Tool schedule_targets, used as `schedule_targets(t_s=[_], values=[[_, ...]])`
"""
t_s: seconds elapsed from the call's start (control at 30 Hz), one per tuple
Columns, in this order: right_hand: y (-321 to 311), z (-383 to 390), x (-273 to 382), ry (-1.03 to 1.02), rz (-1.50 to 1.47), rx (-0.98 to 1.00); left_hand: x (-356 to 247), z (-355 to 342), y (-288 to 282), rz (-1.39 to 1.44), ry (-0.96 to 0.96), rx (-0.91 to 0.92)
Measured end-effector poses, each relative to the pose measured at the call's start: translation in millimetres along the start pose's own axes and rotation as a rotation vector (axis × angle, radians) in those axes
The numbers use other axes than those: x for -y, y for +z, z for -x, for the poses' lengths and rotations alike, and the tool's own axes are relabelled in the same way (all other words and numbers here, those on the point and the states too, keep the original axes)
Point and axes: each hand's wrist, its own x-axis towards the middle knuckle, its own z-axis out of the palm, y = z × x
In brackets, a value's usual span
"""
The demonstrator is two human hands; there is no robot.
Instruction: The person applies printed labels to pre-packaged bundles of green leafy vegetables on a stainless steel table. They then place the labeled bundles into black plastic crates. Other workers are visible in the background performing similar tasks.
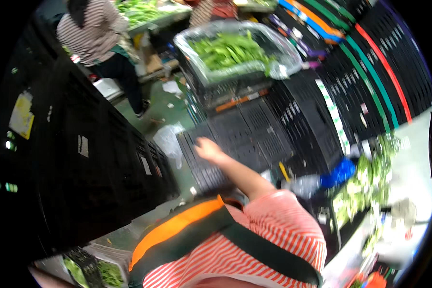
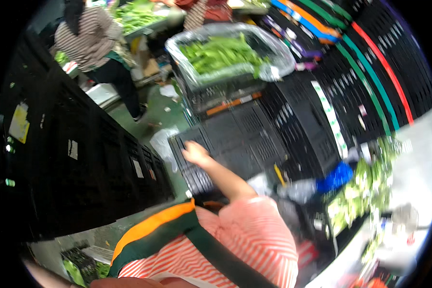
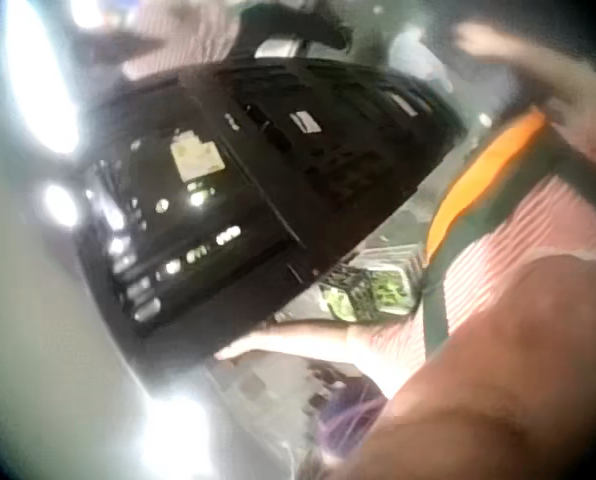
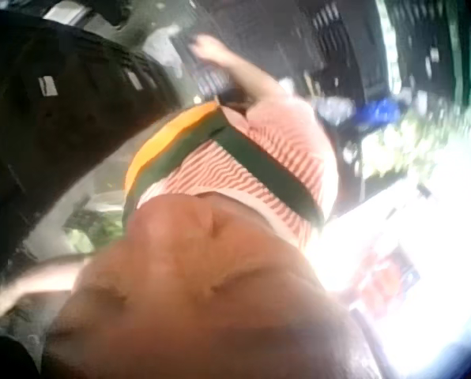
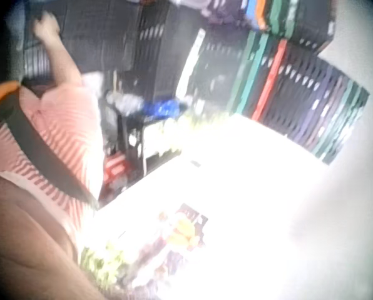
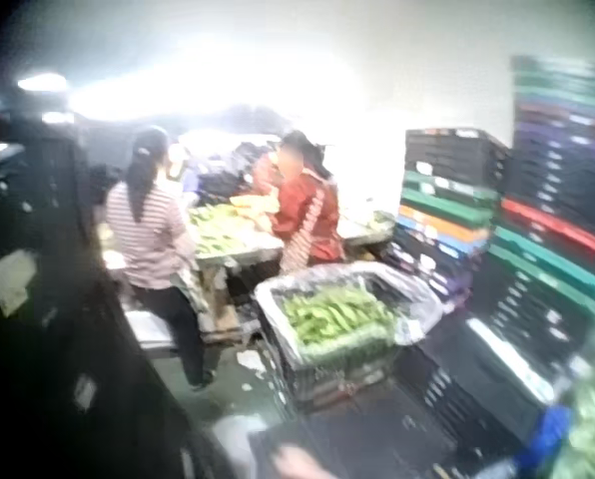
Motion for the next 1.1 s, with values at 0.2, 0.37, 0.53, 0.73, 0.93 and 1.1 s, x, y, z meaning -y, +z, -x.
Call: schedule_targets(t_s=[0.2, 0.37, 0.53, 0.73, 0.93, 1.1], values=[[-24.2, 33.8, -145.1, 0.218, 0.448, 0.550, 52.6, 235.7, -46.8, -0.010, -0.413, -0.067], [-55.0, 30.5, -176.5, -0.003, 0.524, 0.548, -216.9, 571.6, 18.4, -0.003, -0.552, 0.963], [-78.0, -32.0, -163.6, -0.098, 0.554, 0.807, -539.6, 604.6, -22.8, 0.433, 0.691, 1.713], [-172.1, -90.5, -124.9, -0.557, 0.616, 0.150, -641.2, 621.3, 46.2, 0.342, 0.711, 1.231], [-146.3, -101.8, -144.6, -0.477, 0.555, -0.084, -638.1, 630.3, 112.3, -0.043, 0.536, 1.467], [-149.4, -115.6, -142.1, -0.523, 0.511, -0.131, -654.1, 605.7, 112.2, -0.006, 0.508, 1.391]])
